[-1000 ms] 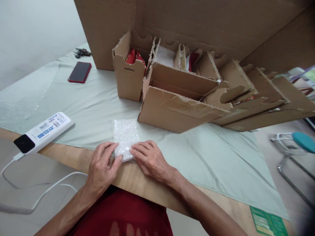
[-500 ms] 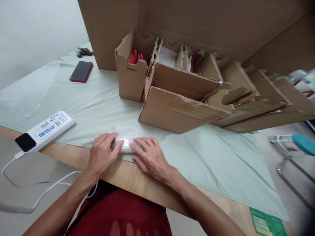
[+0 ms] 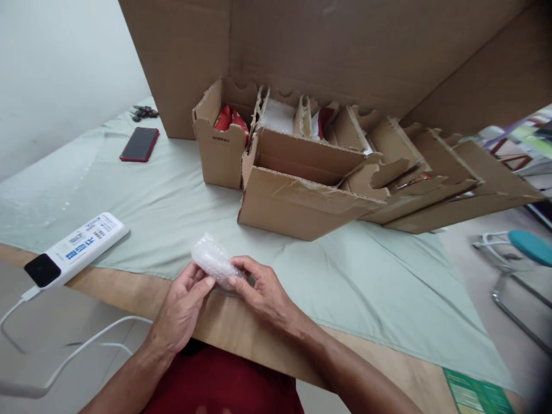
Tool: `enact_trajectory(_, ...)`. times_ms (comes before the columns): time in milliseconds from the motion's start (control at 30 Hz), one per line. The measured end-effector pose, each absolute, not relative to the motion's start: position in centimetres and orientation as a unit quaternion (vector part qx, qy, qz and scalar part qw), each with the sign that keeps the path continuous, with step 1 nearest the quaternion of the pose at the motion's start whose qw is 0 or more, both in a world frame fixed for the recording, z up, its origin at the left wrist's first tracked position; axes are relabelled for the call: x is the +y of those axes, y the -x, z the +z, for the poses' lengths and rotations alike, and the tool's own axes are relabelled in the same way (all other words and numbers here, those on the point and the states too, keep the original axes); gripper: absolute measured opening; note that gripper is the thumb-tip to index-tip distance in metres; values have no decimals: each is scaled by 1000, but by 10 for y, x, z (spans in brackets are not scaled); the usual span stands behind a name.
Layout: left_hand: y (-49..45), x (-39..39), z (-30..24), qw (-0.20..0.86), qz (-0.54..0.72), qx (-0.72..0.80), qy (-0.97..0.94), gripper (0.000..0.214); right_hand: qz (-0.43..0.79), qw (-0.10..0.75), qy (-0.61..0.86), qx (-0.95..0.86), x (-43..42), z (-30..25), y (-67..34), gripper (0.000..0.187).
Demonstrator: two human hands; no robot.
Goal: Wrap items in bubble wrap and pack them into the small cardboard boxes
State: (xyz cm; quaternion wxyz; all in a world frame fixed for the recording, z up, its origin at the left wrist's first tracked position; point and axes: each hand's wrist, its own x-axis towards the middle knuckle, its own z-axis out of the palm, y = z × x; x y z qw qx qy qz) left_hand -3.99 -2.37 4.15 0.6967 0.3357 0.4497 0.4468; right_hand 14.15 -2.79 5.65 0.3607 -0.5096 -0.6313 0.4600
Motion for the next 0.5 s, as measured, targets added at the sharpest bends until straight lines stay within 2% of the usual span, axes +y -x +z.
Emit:
enact_trajectory(67,38,-21,43,688,445,460,-342,55,429,366,513,-647,-33,56,-149,23)
enact_trajectory(100,39,-21,43,681,437,464,-361,53,424,369,516,-647,-34,55,-154,30)
enact_trajectory(167,40,-21,46,671,395,459,-427,46,464,371,511,-621,-34,55,-167,56)
enact_trajectory(233,39,-22,49,651,342,443,-513,37,556,370,477,-571,-34,58,-178,83)
enact_trajectory(300,33,-23,53,609,296,428,-599,29,623,372,433,-535,-33,64,-186,97)
enact_trajectory(367,23,-23,56,545,275,419,-673,23,621,372,431,-539,-33,73,-192,90)
enact_trajectory(500,6,-18,63,424,273,379,-775,17,492,349,509,-614,-37,94,-206,28)
